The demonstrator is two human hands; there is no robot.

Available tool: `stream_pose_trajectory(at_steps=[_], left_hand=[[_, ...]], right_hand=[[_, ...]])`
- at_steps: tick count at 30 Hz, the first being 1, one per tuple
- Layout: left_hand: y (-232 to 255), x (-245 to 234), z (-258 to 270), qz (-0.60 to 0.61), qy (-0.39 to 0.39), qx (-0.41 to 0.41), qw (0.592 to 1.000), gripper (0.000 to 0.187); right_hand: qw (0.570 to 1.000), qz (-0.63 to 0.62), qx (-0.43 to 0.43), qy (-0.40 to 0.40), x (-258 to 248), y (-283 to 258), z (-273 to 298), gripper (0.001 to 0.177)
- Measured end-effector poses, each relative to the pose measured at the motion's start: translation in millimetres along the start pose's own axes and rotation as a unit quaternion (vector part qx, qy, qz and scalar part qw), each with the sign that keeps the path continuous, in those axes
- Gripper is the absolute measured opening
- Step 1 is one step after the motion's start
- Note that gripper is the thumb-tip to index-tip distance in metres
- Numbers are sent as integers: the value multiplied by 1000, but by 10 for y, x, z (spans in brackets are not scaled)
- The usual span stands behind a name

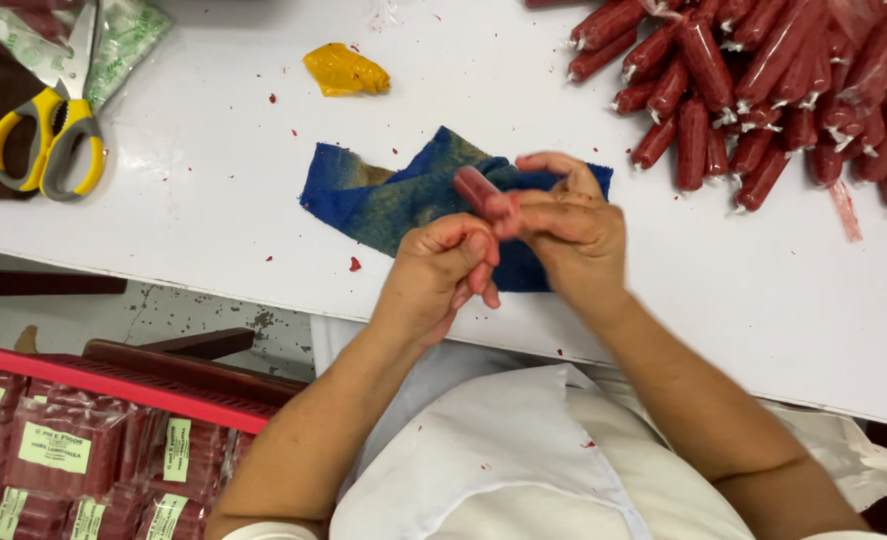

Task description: The person fills clear casings with ground meat from a metal tray, ties off the ends, and places the finished sausages on a white table. The person uses a blue cloth to wipe the sausages and their hands during the process.

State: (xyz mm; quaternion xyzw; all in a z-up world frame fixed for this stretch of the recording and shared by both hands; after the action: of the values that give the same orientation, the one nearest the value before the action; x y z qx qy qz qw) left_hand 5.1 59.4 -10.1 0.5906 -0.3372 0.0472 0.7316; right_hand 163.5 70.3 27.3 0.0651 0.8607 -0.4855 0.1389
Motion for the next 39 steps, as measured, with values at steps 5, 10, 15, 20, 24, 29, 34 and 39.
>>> stream_pose_trajectory(at_steps=[5,10,15,20,24,29,34,39], left_hand=[[198,-18,56,-240,-78,-42,967,18],[622,160,-51,-525,-201,78,823,22],[394,157,-192,-569,-259,103,774,43],[-4,184,-146,-553,-68,244,793,35],[-361,194,-83,-342,-15,178,922,58],[-291,226,-330,-307,33,231,923,23],[-251,255,-471,-299,-26,278,913,11],[251,295,-340,-530,-168,306,773,15]], right_hand=[[889,264,-70,-368,-320,-389,-152,34],[877,159,-62,-450,-321,-248,-344,25],[886,27,-56,-459,-382,-153,-318,18],[974,-112,55,-186,-361,15,-27,21],[988,-105,114,-10,-241,343,308,16],[966,-183,180,42,-232,760,609,49],[996,-30,90,5,-217,590,401,28],[990,-6,-99,-99,-106,532,243,59]])
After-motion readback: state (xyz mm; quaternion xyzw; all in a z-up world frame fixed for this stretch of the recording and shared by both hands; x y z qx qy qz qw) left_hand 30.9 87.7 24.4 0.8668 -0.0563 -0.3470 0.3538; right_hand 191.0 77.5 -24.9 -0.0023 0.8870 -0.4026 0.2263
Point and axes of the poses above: each hand's wrist, its own z-axis away from the middle knuckle, its own x-axis out of the palm, y = z × x, the point moved 3 cm from there along -z, towards the middle knuckle, and after that the axes turned 11 degrees about -y, right-handed, at the moved point
